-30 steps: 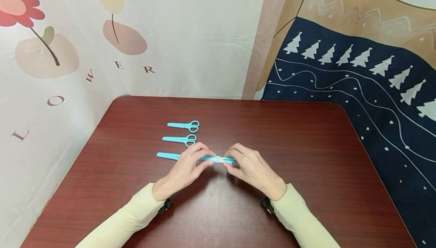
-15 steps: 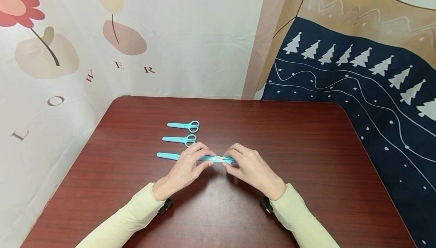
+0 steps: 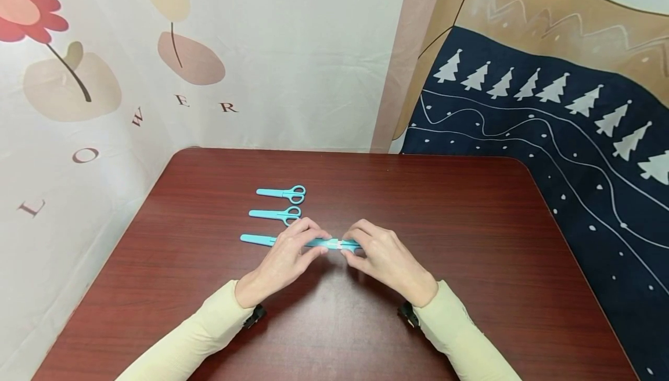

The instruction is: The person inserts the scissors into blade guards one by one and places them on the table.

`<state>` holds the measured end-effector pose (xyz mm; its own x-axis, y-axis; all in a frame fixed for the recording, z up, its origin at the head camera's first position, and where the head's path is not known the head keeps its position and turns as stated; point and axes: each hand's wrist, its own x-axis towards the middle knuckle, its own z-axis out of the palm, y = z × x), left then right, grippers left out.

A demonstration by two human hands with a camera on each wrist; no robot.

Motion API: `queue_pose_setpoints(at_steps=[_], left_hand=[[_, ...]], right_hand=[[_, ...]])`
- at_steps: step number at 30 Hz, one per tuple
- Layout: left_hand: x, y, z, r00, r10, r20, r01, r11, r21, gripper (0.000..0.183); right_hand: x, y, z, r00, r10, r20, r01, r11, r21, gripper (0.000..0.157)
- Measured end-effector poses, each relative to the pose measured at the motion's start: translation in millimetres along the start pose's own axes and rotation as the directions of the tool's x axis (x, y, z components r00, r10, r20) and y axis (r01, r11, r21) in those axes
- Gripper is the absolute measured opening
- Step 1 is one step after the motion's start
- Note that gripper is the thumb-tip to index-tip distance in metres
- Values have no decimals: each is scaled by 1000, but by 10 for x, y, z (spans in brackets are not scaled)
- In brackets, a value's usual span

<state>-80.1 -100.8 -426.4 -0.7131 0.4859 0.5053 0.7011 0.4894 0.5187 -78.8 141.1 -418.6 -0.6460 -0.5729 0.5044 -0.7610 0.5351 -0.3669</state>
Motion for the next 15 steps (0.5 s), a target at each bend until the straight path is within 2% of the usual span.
queue_pose_setpoints(at_steps=[15], left_hand=[[-3, 8, -3, 1000, 6, -7, -6, 1000, 6, 20]], right_hand=[[4, -4, 20, 1000, -11, -9, 11, 1000, 5, 24]])
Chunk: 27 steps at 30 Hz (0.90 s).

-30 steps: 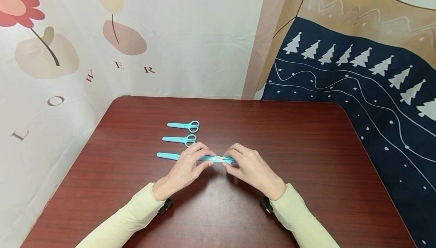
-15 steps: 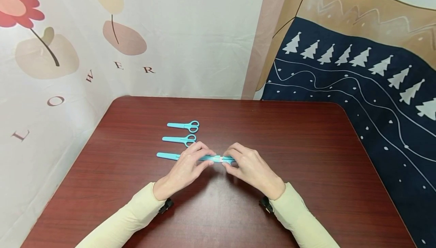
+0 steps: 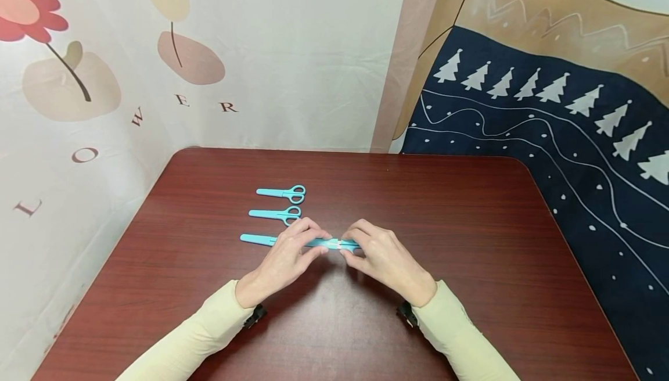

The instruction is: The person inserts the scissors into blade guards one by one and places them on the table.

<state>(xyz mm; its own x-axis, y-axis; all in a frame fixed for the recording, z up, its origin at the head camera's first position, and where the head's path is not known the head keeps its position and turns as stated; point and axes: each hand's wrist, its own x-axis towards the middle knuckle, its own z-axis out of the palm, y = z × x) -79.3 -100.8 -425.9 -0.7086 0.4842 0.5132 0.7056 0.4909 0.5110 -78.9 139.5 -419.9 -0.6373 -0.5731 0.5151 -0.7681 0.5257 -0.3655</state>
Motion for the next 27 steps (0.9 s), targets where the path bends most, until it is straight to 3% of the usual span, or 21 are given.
queue_pose_setpoints(at_steps=[27], left_hand=[[10, 3, -15, 1000, 3, 12, -3, 1000, -10, 21]], right_hand=[[34, -23, -17, 1000, -6, 7, 6, 1000, 6, 25]])
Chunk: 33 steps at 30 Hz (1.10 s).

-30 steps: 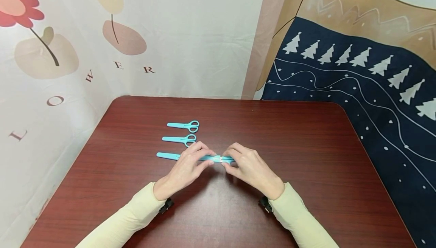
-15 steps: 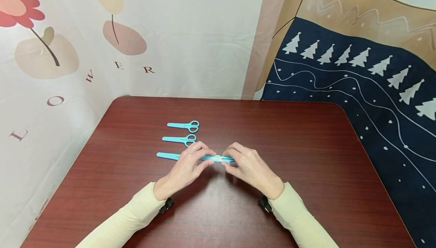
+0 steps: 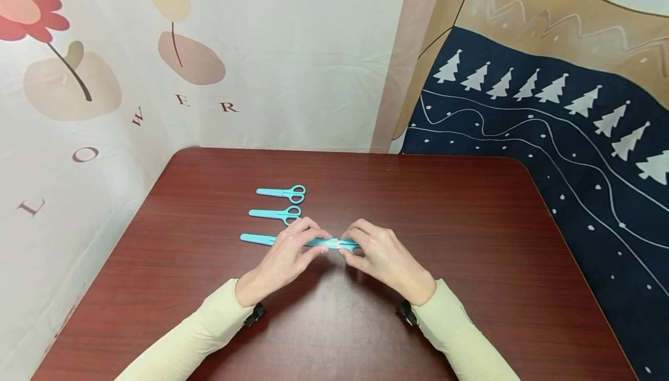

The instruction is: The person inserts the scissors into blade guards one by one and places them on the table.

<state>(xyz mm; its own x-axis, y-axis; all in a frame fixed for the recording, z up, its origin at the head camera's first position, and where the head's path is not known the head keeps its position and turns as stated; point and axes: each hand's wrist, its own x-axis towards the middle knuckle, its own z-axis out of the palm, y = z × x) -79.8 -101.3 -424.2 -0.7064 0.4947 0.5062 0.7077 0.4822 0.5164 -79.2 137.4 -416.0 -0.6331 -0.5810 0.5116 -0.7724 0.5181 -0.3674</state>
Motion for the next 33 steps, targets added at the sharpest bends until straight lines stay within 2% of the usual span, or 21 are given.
queue_pose_setpoints(at_steps=[22, 33], left_hand=[[22, -19, -3, 1000, 24, 3, -25, 999, 28, 20], [11, -27, -29, 998, 2, 68, -2, 1000, 8, 18]], right_hand=[[41, -19, 31, 1000, -2, -2, 2, 1000, -12, 26], [0, -21, 68, 999, 30, 25, -30, 999, -16, 27]])
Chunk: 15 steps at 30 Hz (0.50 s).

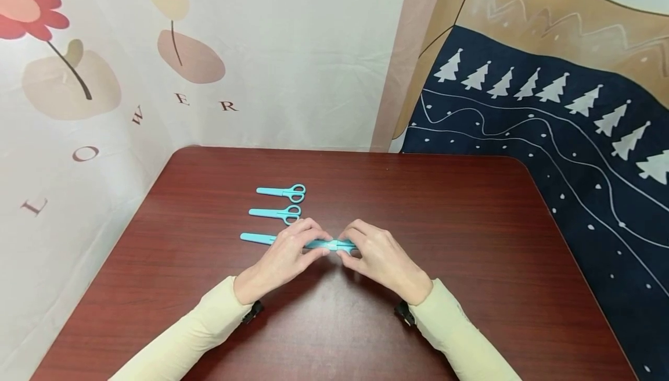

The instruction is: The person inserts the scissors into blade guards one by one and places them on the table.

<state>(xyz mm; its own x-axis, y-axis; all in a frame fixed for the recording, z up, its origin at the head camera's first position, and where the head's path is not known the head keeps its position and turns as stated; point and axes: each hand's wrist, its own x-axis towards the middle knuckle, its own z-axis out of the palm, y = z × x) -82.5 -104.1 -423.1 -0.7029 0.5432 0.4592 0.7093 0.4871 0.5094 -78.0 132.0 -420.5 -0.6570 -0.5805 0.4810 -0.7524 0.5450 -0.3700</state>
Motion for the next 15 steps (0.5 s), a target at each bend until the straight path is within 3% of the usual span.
queue_pose_setpoints(at_steps=[15], left_hand=[[-52, -26, -18, 999, 21, 35, -23, 998, 60, 19]], right_hand=[[-4, -21, 46, 1000, -14, 10, 14, 1000, -15, 26]])
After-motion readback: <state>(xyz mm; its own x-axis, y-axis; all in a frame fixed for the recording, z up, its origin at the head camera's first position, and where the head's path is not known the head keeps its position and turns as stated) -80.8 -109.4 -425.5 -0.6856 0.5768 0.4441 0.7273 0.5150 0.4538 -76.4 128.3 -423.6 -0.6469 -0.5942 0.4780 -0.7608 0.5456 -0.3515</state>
